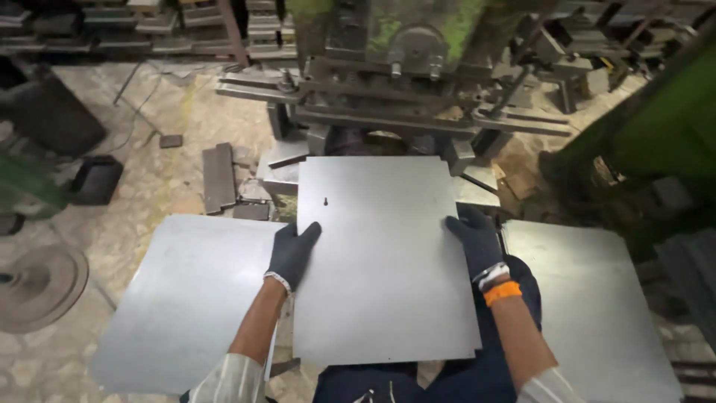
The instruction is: Feeding metal sheets into a stamping machine and stacking the processed parts.
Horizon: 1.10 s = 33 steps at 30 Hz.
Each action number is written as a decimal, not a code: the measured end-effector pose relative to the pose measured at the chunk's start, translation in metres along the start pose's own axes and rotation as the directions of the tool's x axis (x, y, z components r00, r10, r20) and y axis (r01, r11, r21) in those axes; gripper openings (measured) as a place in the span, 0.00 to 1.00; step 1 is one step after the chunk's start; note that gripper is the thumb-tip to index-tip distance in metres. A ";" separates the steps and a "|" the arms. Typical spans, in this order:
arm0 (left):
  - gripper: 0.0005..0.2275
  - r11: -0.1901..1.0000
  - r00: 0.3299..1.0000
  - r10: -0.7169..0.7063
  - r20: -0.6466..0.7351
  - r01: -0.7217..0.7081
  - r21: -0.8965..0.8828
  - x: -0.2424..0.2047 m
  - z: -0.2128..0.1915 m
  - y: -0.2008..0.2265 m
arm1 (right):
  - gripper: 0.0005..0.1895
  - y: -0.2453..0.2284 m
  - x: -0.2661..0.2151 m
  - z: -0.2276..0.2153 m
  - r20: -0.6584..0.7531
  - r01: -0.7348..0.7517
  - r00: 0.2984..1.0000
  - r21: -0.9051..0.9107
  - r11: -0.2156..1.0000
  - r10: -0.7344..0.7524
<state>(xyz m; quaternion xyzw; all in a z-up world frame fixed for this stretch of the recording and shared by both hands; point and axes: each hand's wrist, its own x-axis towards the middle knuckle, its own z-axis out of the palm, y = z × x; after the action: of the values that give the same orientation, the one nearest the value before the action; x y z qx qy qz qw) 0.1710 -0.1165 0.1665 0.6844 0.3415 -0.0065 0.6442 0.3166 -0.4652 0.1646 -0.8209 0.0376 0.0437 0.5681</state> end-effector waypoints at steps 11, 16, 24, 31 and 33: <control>0.14 0.781 0.498 0.580 -0.645 -0.113 0.615 0.108 -0.032 -0.025 | 0.09 -0.001 0.046 0.000 -0.051 0.101 0.900 -0.942 0.321 -0.433; 0.26 0.572 0.291 0.801 -0.523 -0.115 0.812 0.114 -0.114 -0.090 | 0.13 -0.054 -0.014 0.081 0.165 0.253 0.965 -0.800 0.544 -0.206; 0.62 0.647 0.698 -0.178 -0.694 0.614 0.451 0.120 -0.299 -0.216 | 0.07 -0.105 -0.107 0.214 0.547 0.422 0.829 -0.472 0.774 -0.118; 0.35 0.572 0.723 0.041 -0.690 0.549 0.609 0.166 -0.320 -0.247 | 0.10 -0.115 -0.129 0.260 0.681 0.536 0.716 -0.399 0.744 -0.151; 0.26 0.494 0.477 0.656 -0.585 0.316 0.810 0.163 -0.289 -0.226 | 0.08 -0.106 -0.132 0.273 0.757 0.598 0.605 -0.228 0.769 -0.246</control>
<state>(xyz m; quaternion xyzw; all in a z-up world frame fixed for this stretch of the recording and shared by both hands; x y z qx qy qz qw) 0.0642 0.2000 -0.0557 0.8428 0.4761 0.2464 -0.0480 0.1889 -0.1712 0.1823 -0.8368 -0.3892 0.2129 0.3210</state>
